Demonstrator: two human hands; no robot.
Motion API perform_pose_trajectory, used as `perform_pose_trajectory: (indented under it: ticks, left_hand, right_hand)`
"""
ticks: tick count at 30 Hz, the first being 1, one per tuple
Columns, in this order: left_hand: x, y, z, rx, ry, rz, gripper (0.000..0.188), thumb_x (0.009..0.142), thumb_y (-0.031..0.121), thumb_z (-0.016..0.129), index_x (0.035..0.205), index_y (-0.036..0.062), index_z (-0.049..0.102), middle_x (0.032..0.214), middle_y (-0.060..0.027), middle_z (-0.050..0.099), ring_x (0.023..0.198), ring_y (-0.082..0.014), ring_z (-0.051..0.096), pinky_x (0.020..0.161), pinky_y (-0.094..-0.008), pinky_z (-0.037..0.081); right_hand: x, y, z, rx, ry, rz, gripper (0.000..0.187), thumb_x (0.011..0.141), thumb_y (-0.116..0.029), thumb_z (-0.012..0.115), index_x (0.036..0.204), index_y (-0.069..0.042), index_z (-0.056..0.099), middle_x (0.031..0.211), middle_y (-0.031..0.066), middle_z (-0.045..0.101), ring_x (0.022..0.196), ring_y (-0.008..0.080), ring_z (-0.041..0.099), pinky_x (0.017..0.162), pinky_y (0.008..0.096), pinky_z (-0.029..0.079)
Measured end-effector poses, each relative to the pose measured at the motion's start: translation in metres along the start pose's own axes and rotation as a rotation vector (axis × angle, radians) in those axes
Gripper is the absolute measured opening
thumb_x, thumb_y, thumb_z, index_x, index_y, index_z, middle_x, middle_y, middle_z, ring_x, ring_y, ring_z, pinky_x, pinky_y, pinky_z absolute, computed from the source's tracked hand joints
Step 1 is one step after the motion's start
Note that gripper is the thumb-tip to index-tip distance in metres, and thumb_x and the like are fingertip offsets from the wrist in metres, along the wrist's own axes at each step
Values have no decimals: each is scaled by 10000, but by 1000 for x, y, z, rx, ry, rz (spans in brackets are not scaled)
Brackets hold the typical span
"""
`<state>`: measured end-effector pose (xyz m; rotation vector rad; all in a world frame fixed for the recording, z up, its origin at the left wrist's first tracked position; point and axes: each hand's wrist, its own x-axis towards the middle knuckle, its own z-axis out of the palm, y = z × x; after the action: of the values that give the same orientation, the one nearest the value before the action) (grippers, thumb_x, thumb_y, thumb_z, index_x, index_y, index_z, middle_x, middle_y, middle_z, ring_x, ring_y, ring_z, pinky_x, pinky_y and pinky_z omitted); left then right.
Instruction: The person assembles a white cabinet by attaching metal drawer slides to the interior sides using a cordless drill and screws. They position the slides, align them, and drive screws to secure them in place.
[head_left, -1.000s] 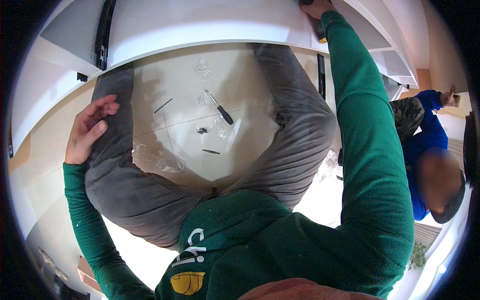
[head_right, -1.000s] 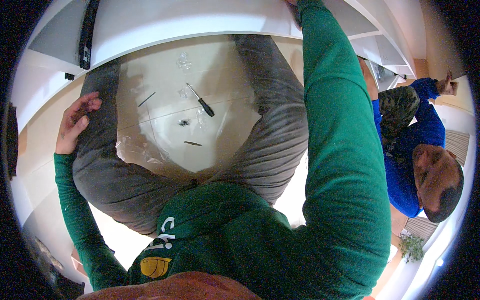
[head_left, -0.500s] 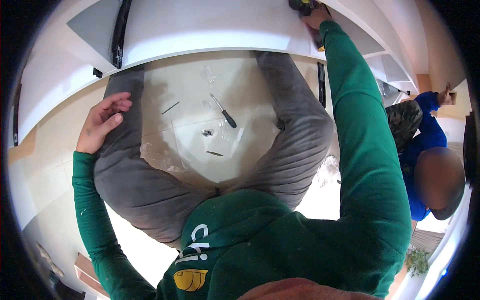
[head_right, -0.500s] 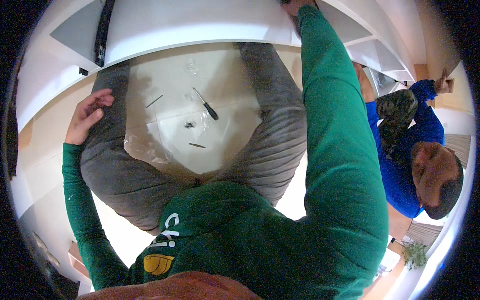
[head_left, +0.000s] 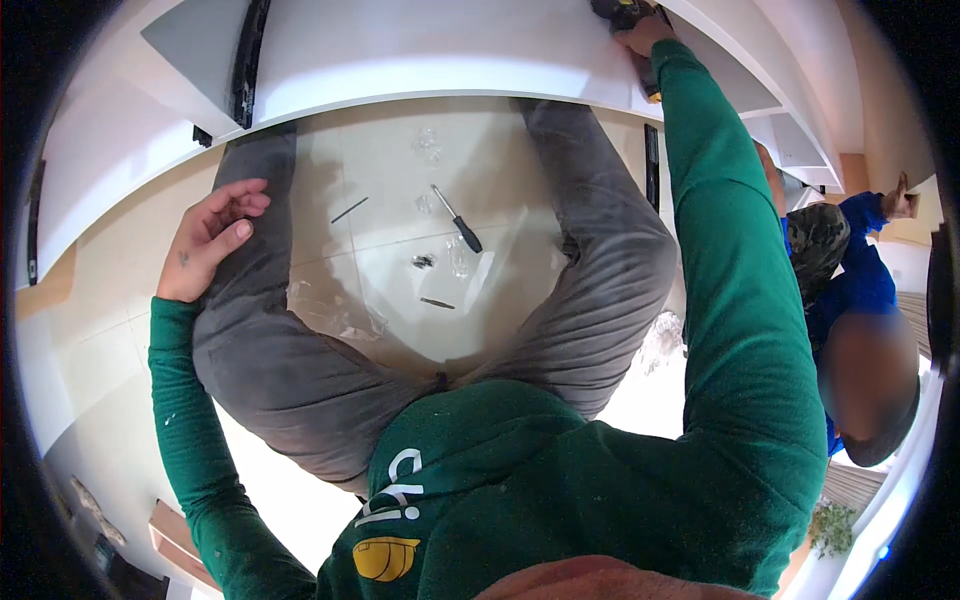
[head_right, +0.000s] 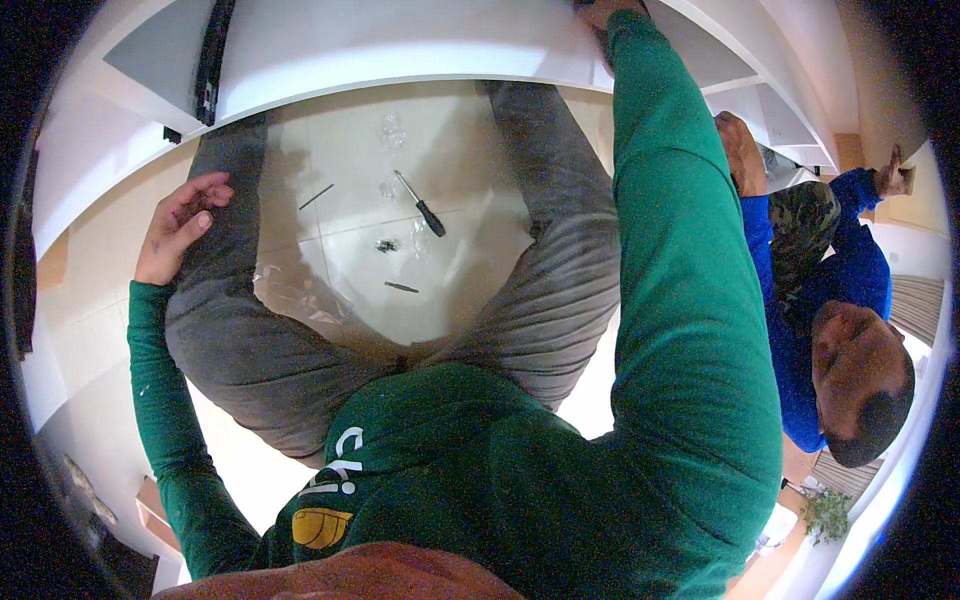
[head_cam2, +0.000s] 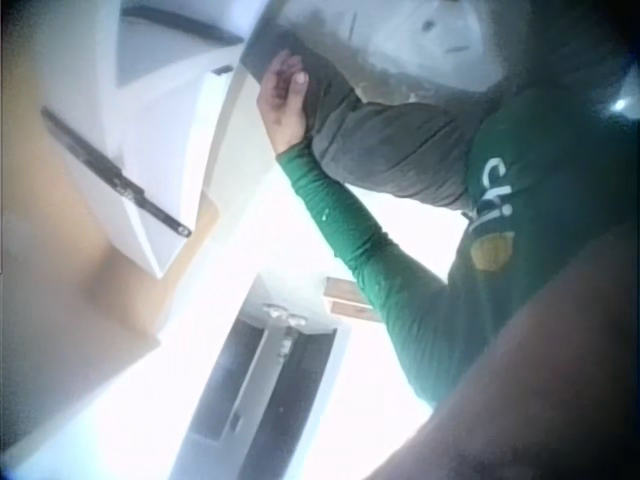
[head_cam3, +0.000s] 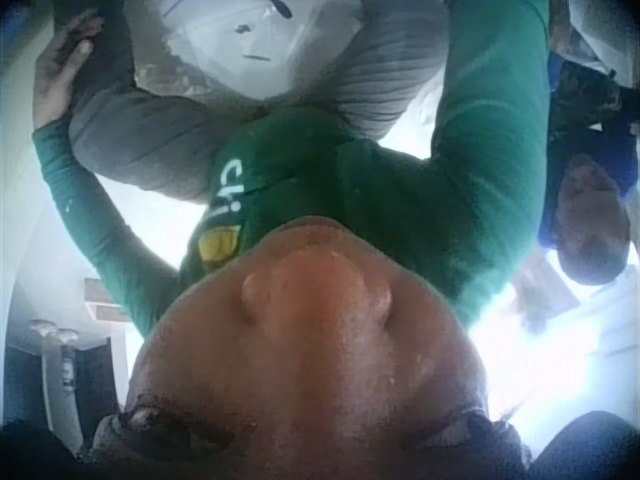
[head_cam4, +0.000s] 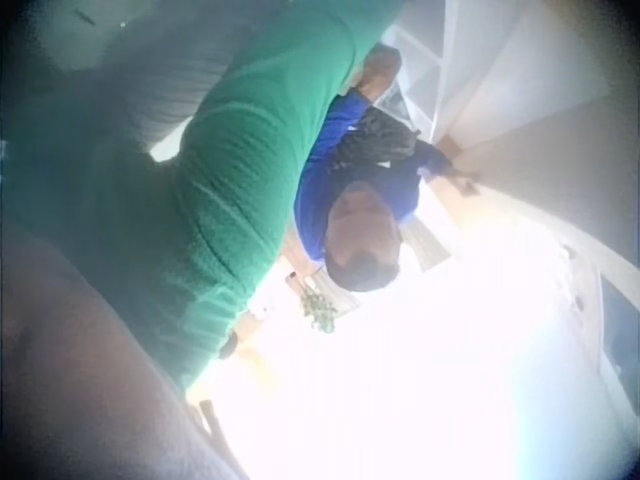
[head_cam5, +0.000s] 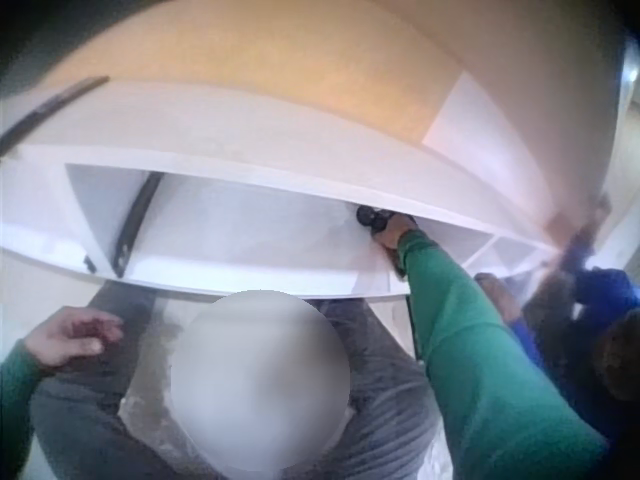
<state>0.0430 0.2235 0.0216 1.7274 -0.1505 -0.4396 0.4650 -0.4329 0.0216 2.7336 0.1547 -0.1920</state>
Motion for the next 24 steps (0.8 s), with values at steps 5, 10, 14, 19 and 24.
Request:
perform_pose_trajectory:
  ticks: [5, 10, 14, 19, 24]
  left_hand:
    - [-1, 0, -1, -5, 5, 1, 577, 936, 233, 691, 1420, -36, 529, 1235, -105, 639, 1168, -180, 572, 1076, -321, 421]
    - [1, 5, 1, -15, 8, -17, 585, 934, 242, 699, 1420, -35, 531, 1236, -104, 639, 1168, -181, 572, 1077, -320, 419]
    - [1, 2, -1, -24, 3, 1, 582, 937, 240, 698, 1422, -35, 529, 1236, -101, 638, 1165, -179, 572, 1075, -320, 420]
    - [-4, 0, -2, -17, 11, -4, 565, 947, 212, 688, 1427, -35, 521, 1231, -93, 639, 1160, -167, 571, 1068, -313, 427]
    - [-3, 0, -2, -33, -5, -29, 555, 947, 189, 692, 1427, -33, 521, 1225, -85, 641, 1160, -156, 573, 1059, -296, 435]
  right_hand:
    - [3, -2, 2, -11, 28, 23, 740, 828, -621, 627, 1183, 22, 717, 1229, 279, 678, 1161, 383, 663, 1040, 424, 500]
    - [3, 5, 4, -55, 39, 10, 747, 826, -616, 626, 1178, 36, 714, 1224, 280, 680, 1165, 377, 663, 1040, 420, 501]
    - [1, 0, 1, -1, 33, 25, 751, 816, -616, 632, 1177, 37, 714, 1218, 281, 683, 1168, 375, 663, 1042, 416, 502]
    - [2, -12, -6, 15, -2, 31, 759, 806, -616, 642, 1181, 39, 714, 1209, 287, 684, 1148, 378, 672, 1039, 423, 505]
    - [0, -6, 3, -59, 121, -37, 749, 801, -604, 646, 1160, 49, 720, 1198, 301, 680, 1134, 403, 669, 1030, 448, 504]
